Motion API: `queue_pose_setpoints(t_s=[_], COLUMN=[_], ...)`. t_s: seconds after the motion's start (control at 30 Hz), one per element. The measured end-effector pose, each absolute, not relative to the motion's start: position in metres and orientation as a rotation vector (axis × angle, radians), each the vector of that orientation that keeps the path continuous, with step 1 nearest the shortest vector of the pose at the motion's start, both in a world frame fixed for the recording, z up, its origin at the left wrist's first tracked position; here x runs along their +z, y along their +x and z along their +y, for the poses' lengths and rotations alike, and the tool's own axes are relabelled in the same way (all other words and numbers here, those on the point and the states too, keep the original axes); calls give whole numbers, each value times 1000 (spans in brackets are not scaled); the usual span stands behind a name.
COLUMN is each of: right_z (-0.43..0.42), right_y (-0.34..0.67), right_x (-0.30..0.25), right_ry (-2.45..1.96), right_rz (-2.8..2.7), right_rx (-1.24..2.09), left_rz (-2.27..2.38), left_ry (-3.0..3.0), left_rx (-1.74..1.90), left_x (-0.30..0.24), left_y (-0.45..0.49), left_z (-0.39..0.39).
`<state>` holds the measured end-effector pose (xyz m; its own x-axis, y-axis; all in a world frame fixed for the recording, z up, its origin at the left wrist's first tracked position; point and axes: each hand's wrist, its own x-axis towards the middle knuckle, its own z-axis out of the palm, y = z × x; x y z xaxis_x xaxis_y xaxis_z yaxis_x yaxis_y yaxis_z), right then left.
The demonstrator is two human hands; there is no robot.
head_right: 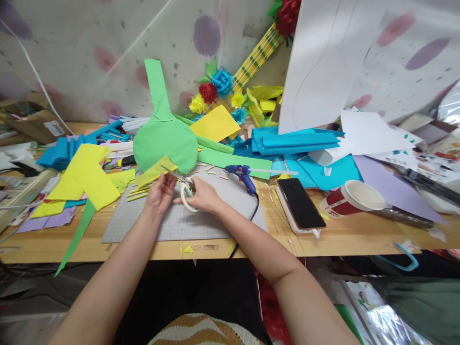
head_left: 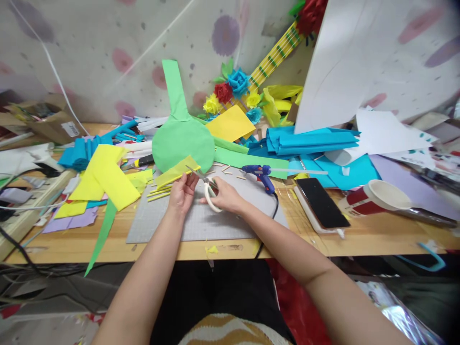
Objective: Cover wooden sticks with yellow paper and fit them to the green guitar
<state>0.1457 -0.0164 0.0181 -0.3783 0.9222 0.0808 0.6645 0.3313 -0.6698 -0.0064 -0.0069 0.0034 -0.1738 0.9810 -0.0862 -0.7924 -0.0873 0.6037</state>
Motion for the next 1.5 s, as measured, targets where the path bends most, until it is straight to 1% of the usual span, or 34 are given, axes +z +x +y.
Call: queue_pose_setpoints(t_s=[0.27, 1.03, 1.23, 1.5], right_z=[-18, -26, -24, -21], right_y=[136, 135, 135, 159], right_x=[16, 18, 14, 20], right_ry=[-1491, -1516, -1566, -1436], right_rz=[-2163, -2177, -2148, -2155], right_rx=[673, 638, 560, 808], left_rz=[660, 731, 719, 733], left_ry=[438, 335, 356, 380], left_rx=[1560, 1575, 1612, 1624], left_x=[0, 5, 4, 7], left_y=[-4, -1, -3, -7], left_z=[-9, -15, -15, -19])
